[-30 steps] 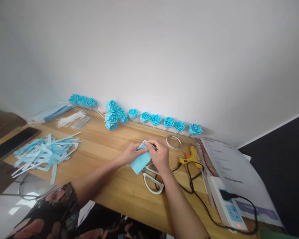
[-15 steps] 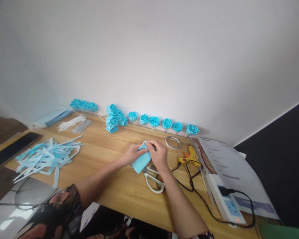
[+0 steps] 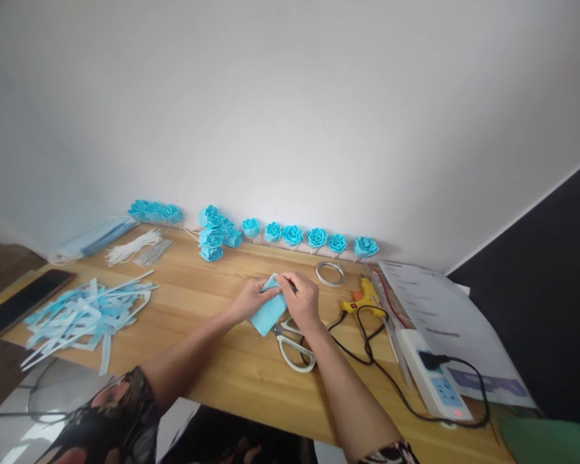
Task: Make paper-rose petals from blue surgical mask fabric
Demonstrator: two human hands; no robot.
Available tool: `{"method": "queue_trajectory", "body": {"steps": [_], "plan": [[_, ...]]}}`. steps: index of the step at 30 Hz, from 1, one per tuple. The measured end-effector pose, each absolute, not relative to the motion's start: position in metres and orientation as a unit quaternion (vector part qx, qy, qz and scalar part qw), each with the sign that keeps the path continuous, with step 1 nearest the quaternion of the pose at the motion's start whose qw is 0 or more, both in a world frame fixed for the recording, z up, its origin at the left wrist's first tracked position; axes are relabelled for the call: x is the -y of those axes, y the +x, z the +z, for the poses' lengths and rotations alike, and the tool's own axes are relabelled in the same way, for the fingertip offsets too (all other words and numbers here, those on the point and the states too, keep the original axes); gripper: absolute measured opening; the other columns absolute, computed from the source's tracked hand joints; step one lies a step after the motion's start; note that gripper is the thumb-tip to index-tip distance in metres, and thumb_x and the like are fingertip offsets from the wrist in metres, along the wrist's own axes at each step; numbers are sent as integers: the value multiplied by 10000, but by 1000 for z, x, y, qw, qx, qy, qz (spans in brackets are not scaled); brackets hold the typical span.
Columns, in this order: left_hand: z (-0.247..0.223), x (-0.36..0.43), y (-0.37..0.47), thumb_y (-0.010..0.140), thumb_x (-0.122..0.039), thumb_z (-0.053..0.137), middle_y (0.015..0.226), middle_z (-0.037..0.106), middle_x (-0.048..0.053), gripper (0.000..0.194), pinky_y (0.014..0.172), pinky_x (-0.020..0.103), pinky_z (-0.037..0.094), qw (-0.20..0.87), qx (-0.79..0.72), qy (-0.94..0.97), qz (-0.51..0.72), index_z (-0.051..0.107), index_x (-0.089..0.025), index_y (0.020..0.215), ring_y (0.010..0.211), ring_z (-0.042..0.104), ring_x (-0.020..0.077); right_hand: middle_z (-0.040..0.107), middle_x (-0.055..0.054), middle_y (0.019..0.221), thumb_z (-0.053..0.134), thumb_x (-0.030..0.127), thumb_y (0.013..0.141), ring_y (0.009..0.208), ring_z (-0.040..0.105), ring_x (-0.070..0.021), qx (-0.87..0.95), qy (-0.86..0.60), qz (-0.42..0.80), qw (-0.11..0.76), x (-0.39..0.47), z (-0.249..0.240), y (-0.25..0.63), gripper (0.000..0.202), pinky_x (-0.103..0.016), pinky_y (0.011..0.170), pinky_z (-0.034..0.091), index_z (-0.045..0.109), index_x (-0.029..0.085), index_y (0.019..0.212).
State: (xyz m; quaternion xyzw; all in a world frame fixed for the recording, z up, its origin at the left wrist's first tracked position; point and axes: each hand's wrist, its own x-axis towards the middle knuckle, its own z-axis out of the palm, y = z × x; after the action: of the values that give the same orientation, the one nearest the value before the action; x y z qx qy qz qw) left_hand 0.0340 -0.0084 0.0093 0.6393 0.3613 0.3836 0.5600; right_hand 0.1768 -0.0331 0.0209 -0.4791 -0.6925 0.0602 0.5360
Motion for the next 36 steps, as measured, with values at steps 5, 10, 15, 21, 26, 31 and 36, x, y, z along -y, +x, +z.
{"method": "queue_trajectory", "body": {"steps": [5, 10, 15, 21, 26, 31, 36], "plan": [[15, 7, 27, 677, -618, 624, 610, 459, -12, 497, 514, 210, 326, 570, -358, 652, 349, 541, -129, 646, 565, 391, 90, 651, -4, 671, 564, 329, 904, 633, 588, -134, 684, -490, 63, 536, 32, 21, 178, 235, -247, 626, 438, 644, 194, 729], [17, 2, 16, 705, -575, 625, 661, 530, 4, 463, 534, 221, 362, 589, -359, 665, 286, 600, -117, 773, 579, 452, 107, 649, -2, 666, 554, 343, 908, 610, 575, -125, 695, -501, 74, 510, 28, 15, 179, 253, -234, 614, 421, 652, 186, 735], [31, -6, -2, 757, -518, 593, 720, 592, 21, 413, 581, 233, 387, 541, -342, 737, 219, 642, -119, 851, 627, 506, 134, 655, -8, 679, 532, 350, 914, 619, 573, -127, 697, -507, 89, 499, 28, 16, 180, 268, -230, 611, 406, 662, 179, 753], [60, -1, -30, 819, -427, 539, 648, 525, -8, 316, 537, 219, 288, 375, -351, 852, 104, 606, -135, 721, 592, 433, 112, 605, 13, 627, 549, 373, 901, 582, 518, -113, 679, -519, 138, 500, 31, 25, 178, 282, -219, 572, 371, 665, 169, 743], [58, 28, -70, 843, -464, 519, 604, 476, -21, 371, 516, 221, 267, 401, -356, 843, 42, 570, -139, 671, 558, 391, 100, 649, 20, 648, 561, 367, 899, 596, 563, -115, 722, -496, 235, 422, 43, 24, 159, 274, -210, 571, 383, 693, 177, 752], [57, 17, -122, 812, -508, 579, 860, 692, 40, 358, 655, 235, 411, 392, -389, 830, 75, 700, -187, 915, 751, 577, 167, 748, -14, 902, 572, 285, 917, 830, 674, -167, 835, -446, 217, 238, 54, 10, 138, 168, -242, 712, 425, 726, 221, 891], [58, -66, -162, 851, -498, 468, 815, 701, 55, 415, 659, 267, 438, 167, -591, 741, 271, 708, -169, 931, 725, 599, 191, 740, -24, 974, 574, 312, 919, 911, 669, -192, 875, -423, 158, 172, 58, 2, 132, 170, -266, 750, 434, 710, 238, 989]]}}
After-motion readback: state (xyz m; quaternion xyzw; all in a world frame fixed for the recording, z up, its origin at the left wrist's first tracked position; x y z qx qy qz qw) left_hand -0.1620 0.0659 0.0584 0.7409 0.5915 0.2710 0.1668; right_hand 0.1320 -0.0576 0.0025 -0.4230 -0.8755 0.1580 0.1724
